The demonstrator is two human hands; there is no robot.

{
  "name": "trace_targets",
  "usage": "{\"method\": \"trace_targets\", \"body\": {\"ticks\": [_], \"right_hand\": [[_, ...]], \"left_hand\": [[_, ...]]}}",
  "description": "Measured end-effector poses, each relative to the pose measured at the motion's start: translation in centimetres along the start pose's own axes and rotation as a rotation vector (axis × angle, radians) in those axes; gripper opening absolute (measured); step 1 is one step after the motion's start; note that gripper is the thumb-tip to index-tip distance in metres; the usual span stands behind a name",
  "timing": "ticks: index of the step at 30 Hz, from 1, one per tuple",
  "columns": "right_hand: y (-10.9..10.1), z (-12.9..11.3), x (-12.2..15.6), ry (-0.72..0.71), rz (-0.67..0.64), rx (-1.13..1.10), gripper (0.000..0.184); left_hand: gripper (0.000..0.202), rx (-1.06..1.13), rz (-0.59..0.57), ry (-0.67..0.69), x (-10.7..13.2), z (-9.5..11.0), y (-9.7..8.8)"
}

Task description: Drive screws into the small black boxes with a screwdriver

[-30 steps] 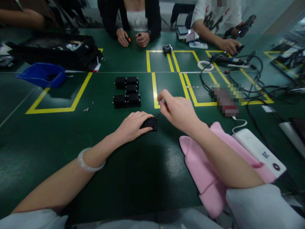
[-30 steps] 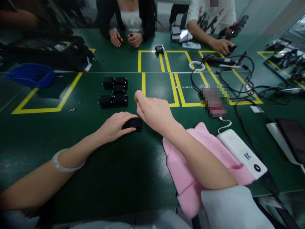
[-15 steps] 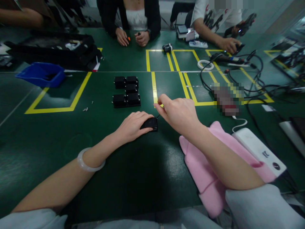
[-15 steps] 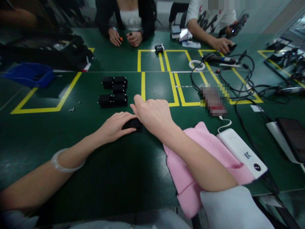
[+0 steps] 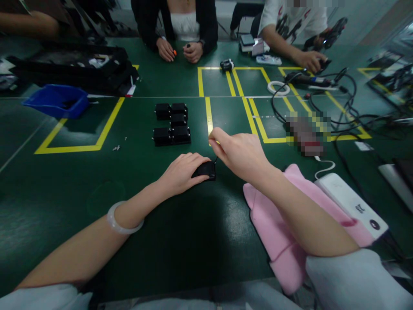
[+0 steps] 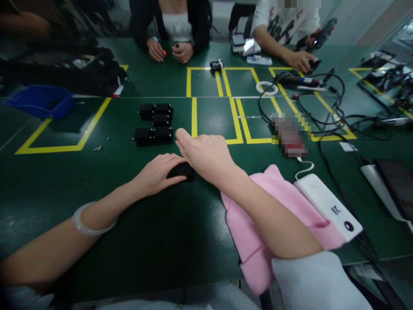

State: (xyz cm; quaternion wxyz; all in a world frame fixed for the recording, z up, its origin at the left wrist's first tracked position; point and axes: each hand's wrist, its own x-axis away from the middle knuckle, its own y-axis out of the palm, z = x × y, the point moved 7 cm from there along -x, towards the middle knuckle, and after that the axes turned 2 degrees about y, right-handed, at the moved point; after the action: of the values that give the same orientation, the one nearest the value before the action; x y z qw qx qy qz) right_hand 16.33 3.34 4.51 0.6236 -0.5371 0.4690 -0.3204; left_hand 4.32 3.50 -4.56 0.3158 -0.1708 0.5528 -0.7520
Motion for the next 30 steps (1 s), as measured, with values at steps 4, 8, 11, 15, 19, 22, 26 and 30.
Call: {"method": "trace_targets", "body": {"ticks": [4, 8, 11, 15, 19, 22, 26, 30], "right_hand": [[0.13, 0.18, -0.04, 0.024, -0.002, -0.059, 0.034], [0.00, 0.08, -0.01, 0.000, 0.005, -0.034, 0.038], [0.05, 0.19, -0.10, 0.020, -0.014, 0.004, 0.037], [-0.12, 0.38, -0.13, 0.047, -0.017, -0.056, 0.034], [-0.17, 0.08, 0.00, -0.006, -0.044, -0.056, 0.039], [-0.02, 0.27, -0.01, 0.018, -0.055, -0.022, 0.038], [-0.06, 0.29, -0.06, 0.008, -0.031, -0.114, 0.033], [-0.29, 0.02, 0.02, -0.040, -0.013, -0.142, 0.035]], "left_hand": [[0.038, 0.008, 0.013, 0.003, 0.05, 0.04, -0.04], [0.039, 0.013, 0.012, 0.001, 0.09, 0.04, 0.04], [0.040, 0.022, 0.008, -0.004, 0.06, -0.02, 0.11], [0.039, 0.030, 0.005, -0.006, 0.00, -0.14, 0.18], [0.039, 0.031, -0.002, -0.009, 0.00, -0.22, 0.26], [0.040, 0.033, -0.008, -0.017, 0.01, -0.27, 0.26], [0.040, 0.034, -0.007, -0.022, -0.01, -0.34, 0.24], [0.040, 0.035, -0.002, -0.017, 0.00, -0.27, 0.23]]}}
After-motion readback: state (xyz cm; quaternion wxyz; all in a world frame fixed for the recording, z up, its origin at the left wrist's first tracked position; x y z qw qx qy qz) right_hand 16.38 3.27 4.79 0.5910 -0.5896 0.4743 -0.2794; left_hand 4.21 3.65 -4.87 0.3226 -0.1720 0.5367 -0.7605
